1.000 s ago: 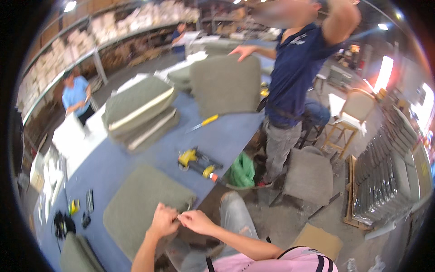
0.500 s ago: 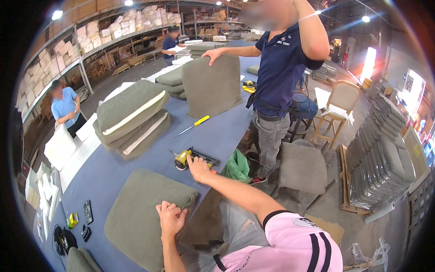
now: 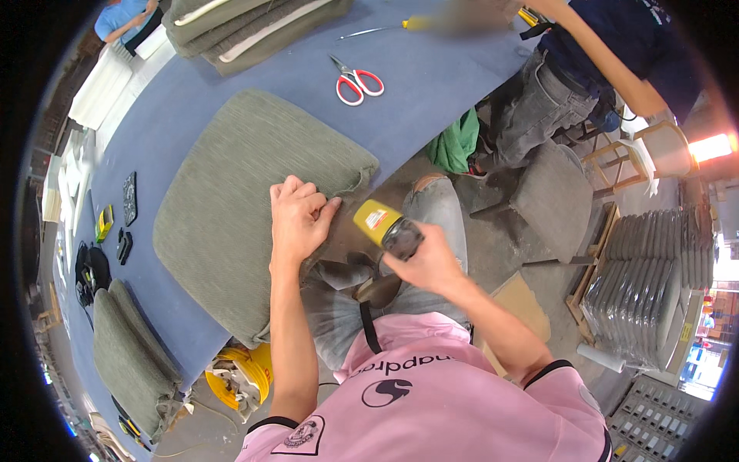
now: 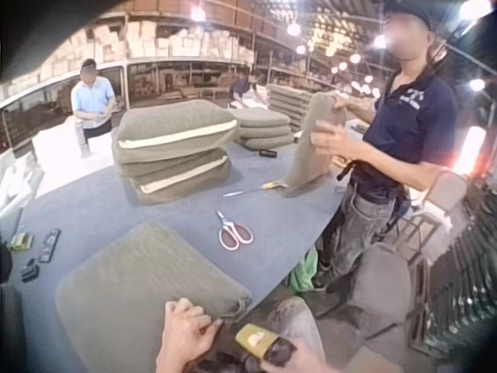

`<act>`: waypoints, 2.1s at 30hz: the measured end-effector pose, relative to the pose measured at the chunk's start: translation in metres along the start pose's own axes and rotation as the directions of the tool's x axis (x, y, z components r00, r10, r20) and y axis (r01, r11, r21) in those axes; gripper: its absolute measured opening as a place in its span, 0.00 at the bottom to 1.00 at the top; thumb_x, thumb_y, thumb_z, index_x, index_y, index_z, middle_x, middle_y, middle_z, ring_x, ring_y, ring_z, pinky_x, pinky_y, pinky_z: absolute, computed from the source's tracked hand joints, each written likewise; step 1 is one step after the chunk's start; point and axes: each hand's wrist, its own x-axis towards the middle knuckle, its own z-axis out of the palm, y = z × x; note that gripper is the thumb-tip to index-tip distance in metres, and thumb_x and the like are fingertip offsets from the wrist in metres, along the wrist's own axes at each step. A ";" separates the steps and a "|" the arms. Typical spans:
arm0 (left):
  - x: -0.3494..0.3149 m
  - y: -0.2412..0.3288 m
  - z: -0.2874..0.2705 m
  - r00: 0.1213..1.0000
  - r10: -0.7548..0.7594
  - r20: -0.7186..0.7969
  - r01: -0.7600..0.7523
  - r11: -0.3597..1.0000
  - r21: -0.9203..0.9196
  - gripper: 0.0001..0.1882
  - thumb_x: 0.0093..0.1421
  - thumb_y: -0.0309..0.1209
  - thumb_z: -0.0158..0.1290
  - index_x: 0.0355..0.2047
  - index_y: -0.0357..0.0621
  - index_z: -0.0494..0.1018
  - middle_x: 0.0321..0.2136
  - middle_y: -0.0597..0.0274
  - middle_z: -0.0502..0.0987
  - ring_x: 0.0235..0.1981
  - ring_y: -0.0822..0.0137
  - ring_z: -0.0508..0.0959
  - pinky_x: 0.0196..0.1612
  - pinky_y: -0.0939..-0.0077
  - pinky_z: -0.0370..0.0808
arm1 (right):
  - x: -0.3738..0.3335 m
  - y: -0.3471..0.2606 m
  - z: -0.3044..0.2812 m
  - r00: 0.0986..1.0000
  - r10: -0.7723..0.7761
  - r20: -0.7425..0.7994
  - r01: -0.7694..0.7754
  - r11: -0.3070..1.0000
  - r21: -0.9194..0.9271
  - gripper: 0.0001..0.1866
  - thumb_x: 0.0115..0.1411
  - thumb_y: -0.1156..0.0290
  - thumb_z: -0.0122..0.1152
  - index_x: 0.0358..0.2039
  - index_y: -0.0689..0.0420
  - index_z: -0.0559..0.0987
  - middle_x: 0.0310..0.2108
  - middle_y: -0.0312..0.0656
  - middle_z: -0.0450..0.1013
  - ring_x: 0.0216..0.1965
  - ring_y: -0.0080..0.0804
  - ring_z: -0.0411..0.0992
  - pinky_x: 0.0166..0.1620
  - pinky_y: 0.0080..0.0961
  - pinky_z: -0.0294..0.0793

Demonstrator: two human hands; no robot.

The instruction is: The person staples fabric onto cushion frames using a staple gun, trims excess fabric with scissors, and stacks finished cushions. They handle multiple cushions one at a time, folding fabric edges and securing them before moving to the next unit.

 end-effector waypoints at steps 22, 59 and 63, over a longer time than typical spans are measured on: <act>0.009 -0.007 -0.002 0.997 -0.048 0.057 0.048 0.999 -0.010 0.22 0.56 0.35 0.74 0.16 0.43 0.72 0.21 0.64 0.67 0.34 0.55 0.70 0.47 0.56 0.64 | 0.017 -0.036 0.025 0.980 0.051 0.194 -0.015 0.983 -0.181 0.25 0.52 0.75 0.77 0.52 0.60 0.84 0.36 0.59 0.84 0.44 0.67 0.81 0.42 0.42 0.83; 0.010 0.068 -0.021 0.970 0.016 0.244 -0.071 0.974 0.217 0.20 0.59 0.44 0.73 0.38 0.45 0.77 0.55 0.47 0.76 0.60 0.42 0.74 0.63 0.42 0.69 | -0.085 0.041 -0.088 0.958 0.262 -0.116 -0.276 0.951 -0.136 0.26 0.55 0.72 0.80 0.55 0.64 0.85 0.37 0.59 0.85 0.38 0.58 0.86 0.42 0.42 0.83; 0.027 0.053 0.013 0.950 0.062 0.307 -0.159 0.939 0.304 0.22 0.59 0.47 0.74 0.37 0.45 0.78 0.69 0.35 0.72 0.76 0.34 0.67 0.78 0.35 0.60 | -0.073 0.051 -0.068 0.970 -0.143 -0.195 0.091 0.963 -0.253 0.29 0.54 0.73 0.82 0.57 0.63 0.84 0.37 0.58 0.85 0.38 0.60 0.84 0.43 0.44 0.82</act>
